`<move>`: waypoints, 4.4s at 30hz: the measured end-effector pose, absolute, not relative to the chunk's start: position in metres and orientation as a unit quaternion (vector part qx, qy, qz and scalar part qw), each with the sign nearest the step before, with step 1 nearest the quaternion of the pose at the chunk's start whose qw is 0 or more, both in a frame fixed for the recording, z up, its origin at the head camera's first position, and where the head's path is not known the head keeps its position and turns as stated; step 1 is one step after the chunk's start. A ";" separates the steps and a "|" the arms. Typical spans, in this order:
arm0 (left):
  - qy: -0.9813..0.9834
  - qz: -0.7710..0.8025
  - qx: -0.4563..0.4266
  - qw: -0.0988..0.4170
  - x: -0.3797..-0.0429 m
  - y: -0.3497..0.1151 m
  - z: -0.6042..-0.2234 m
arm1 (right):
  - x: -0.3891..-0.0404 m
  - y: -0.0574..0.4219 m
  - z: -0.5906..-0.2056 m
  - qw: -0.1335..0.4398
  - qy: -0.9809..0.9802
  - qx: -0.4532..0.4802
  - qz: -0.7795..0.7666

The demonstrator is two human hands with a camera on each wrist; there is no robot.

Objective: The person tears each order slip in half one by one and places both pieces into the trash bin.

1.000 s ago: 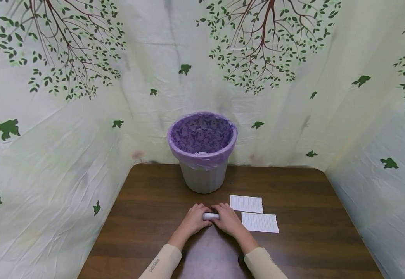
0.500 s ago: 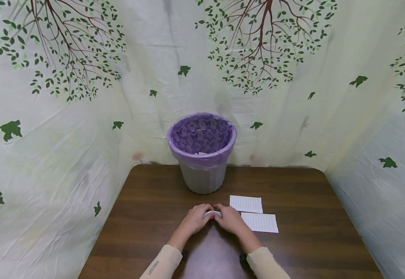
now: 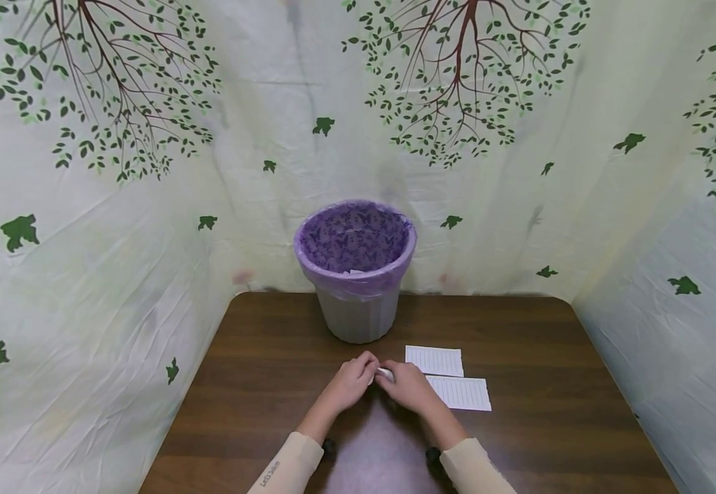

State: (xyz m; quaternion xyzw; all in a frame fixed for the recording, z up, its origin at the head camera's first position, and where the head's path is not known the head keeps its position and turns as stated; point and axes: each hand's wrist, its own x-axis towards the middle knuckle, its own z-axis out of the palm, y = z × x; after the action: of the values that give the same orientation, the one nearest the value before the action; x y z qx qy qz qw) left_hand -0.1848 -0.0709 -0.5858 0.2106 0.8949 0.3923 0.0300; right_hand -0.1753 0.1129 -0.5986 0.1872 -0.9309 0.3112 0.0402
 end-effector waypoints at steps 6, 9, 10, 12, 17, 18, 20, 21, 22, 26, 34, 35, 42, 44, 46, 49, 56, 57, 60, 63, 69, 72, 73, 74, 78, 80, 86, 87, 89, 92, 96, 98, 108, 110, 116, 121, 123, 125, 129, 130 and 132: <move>0.894 0.398 0.204 0.031 -0.183 -0.067 -0.581 | -0.175 0.120 -0.595 -0.027 -0.895 0.183 0.405; 0.898 0.391 0.202 0.025 -0.182 -0.066 -0.580 | -0.174 0.122 -0.594 -0.050 -0.877 0.153 0.453; 0.899 0.389 0.200 0.022 -0.181 -0.065 -0.580 | -0.173 0.122 -0.593 -0.049 -0.872 0.143 0.467; 0.898 0.390 0.201 0.008 -0.181 -0.063 -0.580 | -0.173 0.121 -0.592 -0.036 -0.866 0.125 0.483; 0.884 0.420 0.199 -0.056 -0.182 -0.061 -0.581 | -0.173 0.117 -0.585 0.013 -0.871 0.086 0.483; 0.878 0.429 0.200 -0.071 -0.182 -0.061 -0.580 | -0.173 0.117 -0.583 0.020 -0.872 0.079 0.483; 0.866 0.441 0.209 -0.109 -0.186 -0.063 -0.589 | -0.173 0.115 -0.579 0.032 -0.869 0.066 0.489; 0.862 0.442 0.213 -0.125 -0.186 -0.063 -0.589 | -0.173 0.115 -0.576 0.037 -0.867 0.064 0.492; 0.860 0.440 0.217 -0.139 -0.186 -0.062 -0.588 | -0.172 0.114 -0.574 0.041 -0.865 0.060 0.497; 0.863 0.411 0.229 -0.181 -0.186 -0.059 -0.581 | -0.172 0.112 -0.565 0.062 -0.860 0.060 0.503; 0.890 0.376 0.203 -0.159 -0.177 -0.053 -0.553 | -0.175 0.116 -0.556 0.047 -0.830 0.016 0.556; 0.888 0.379 0.208 -0.157 -0.177 -0.053 -0.552 | -0.175 0.117 -0.555 0.047 -0.827 0.015 0.559; 0.869 0.411 0.220 -0.170 -0.176 -0.053 -0.546 | -0.175 0.120 -0.549 0.044 -0.807 0.023 0.589; 0.864 0.417 0.219 -0.180 -0.176 -0.053 -0.544 | -0.174 0.120 -0.548 0.046 -0.803 0.035 0.593; 0.860 0.422 0.217 -0.187 -0.175 -0.052 -0.542 | -0.173 0.121 -0.546 0.049 -0.803 0.049 0.592; 0.854 0.431 0.218 -0.194 -0.175 -0.051 -0.538 | -0.171 0.123 -0.541 0.054 -0.809 0.065 0.582; 0.844 0.444 0.218 -0.208 -0.172 -0.049 -0.529 | -0.167 0.125 -0.530 0.086 -0.834 0.102 0.536; 0.843 0.444 0.218 -0.212 -0.172 -0.049 -0.528 | -0.167 0.125 -0.529 0.090 -0.836 0.103 0.532; 0.837 0.449 0.216 -0.224 -0.171 -0.048 -0.529 | -0.166 0.124 -0.526 0.089 -0.837 0.100 0.530; 0.830 0.456 0.220 -0.234 -0.171 -0.048 -0.529 | -0.165 0.123 -0.523 0.080 -0.836 0.095 0.534; 0.823 0.464 0.220 -0.244 -0.169 -0.048 -0.527 | -0.165 0.122 -0.518 0.050 -0.833 0.079 0.545; 0.824 0.464 0.217 -0.244 -0.168 -0.047 -0.527 | -0.165 0.122 -0.517 0.043 -0.833 0.075 0.546; 0.824 0.463 0.217 -0.245 -0.168 -0.047 -0.527 | -0.165 0.122 -0.517 0.041 -0.833 0.075 0.546; 0.823 0.463 0.217 -0.247 -0.168 -0.047 -0.528 | -0.165 0.122 -0.517 0.040 -0.834 0.074 0.546; 0.818 0.464 0.221 -0.257 -0.167 -0.046 -0.529 | -0.164 0.122 -0.517 0.038 -0.834 0.073 0.545; 0.816 0.465 0.221 -0.263 -0.167 -0.046 -0.531 | -0.164 0.122 -0.516 0.036 -0.835 0.072 0.544; 0.812 0.463 0.214 -0.284 -0.166 -0.044 -0.534 | -0.164 0.121 -0.513 0.022 -0.832 0.064 0.551; 0.810 0.464 0.214 -0.288 -0.166 -0.044 -0.534 | -0.164 0.121 -0.512 0.021 -0.831 0.062 0.552; 0.805 0.466 0.215 -0.298 -0.166 -0.043 -0.535 | -0.164 0.120 -0.510 0.018 -0.828 0.061 0.557; 0.793 0.473 0.222 -0.312 -0.165 -0.043 -0.535 | -0.163 0.119 -0.509 0.016 -0.823 0.064 0.564; 0.780 0.475 0.234 -0.333 -0.162 -0.042 -0.534 | -0.162 0.121 -0.511 0.022 -0.815 0.057 0.576; 0.774 0.474 0.243 -0.342 -0.160 -0.042 -0.533 | -0.162 0.122 -0.511 0.024 -0.809 0.049 0.586; 0.758 0.535 0.221 -0.302 -0.158 -0.042 -0.522 | -0.163 0.131 -0.500 0.054 -0.833 0.053 0.548; 0.756 0.549 0.218 -0.284 -0.156 -0.042 -0.521 | -0.164 0.133 -0.501 0.058 -0.839 0.051 0.538; 0.747 0.570 0.215 -0.266 -0.154 -0.040 -0.520 | -0.169 0.140 -0.508 0.069 -0.847 0.039 0.526; 0.735 0.580 0.218 -0.273 -0.154 -0.041 -0.515 | -0.173 0.146 -0.513 0.073 -0.850 0.023 0.521; 0.731 0.586 0.216 -0.275 -0.153 -0.042 -0.512 | -0.174 0.150 -0.515 0.076 -0.852 0.017 0.518; 0.726 0.594 0.213 -0.274 -0.152 -0.043 -0.508 | -0.176 0.154 -0.518 0.079 -0.855 0.014 0.512; 0.717 0.610 0.202 -0.270 -0.151 -0.047 -0.502 | -0.178 0.163 -0.524 0.085 -0.863 0.010 0.499; 0.716 0.612 0.199 -0.270 -0.151 -0.048 -0.502 | -0.178 0.164 -0.525 0.085 -0.863 0.009 0.498; 0.717 0.614 0.195 -0.268 -0.152 -0.050 -0.501 | -0.178 0.167 -0.526 0.083 -0.863 0.007 0.499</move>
State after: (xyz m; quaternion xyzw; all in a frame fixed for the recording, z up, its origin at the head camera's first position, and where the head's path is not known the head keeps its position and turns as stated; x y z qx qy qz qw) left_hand -0.1523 -0.0504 -0.5006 0.1946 0.7166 0.6137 -0.2682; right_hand -0.1780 0.1669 -0.5257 0.0070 -0.8626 0.4990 0.0827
